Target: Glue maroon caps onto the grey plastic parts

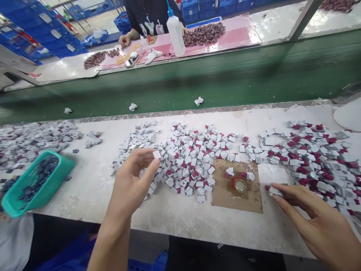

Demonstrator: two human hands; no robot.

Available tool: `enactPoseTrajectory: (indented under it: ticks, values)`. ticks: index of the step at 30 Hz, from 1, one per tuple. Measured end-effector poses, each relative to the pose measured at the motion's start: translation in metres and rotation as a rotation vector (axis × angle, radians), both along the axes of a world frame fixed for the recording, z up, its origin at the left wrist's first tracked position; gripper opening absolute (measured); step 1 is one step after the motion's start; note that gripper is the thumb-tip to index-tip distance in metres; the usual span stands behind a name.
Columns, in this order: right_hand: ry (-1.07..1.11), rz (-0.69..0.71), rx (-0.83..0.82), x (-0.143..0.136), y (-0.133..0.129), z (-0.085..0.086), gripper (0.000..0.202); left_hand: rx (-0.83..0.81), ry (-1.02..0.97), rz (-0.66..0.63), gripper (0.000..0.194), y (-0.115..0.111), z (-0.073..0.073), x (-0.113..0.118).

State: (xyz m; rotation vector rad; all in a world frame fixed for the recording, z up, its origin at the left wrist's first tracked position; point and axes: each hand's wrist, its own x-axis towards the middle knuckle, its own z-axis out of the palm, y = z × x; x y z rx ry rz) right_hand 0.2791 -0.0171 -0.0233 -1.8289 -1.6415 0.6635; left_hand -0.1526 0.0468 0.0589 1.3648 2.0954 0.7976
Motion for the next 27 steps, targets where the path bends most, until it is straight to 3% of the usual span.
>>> enactPoseTrajectory:
  ticks: [3,6,9,13,18,27]
  values:
    - [0.054,-0.04,-0.064,-0.004,0.003,0.007,0.039,-0.099,-0.509,-0.012,0.033,-0.011,-0.002,0.025]
    - [0.251,-0.166,-0.138,-0.016,0.007,0.018,0.037,-0.129,-0.724,-0.026,0.025,-0.02,-0.012,0.049]
    - [0.46,-0.181,-0.151,-0.034,0.01,0.029,0.03,-0.122,-0.727,-0.094,0.019,-0.027,-0.023,0.065]
    - [0.614,-0.099,-0.129,-0.055,0.01,0.034,0.019,-0.195,-0.783,-0.179,0.015,-0.038,-0.03,0.076]
    - [0.605,-0.054,-0.04,-0.066,0.008,0.031,0.016,-0.247,-0.767,-0.212,0.017,-0.049,-0.031,0.087]
    - [0.58,-0.051,-0.038,-0.072,0.005,0.02,0.016,-0.236,-0.715,-0.213,0.011,-0.051,-0.034,0.11]
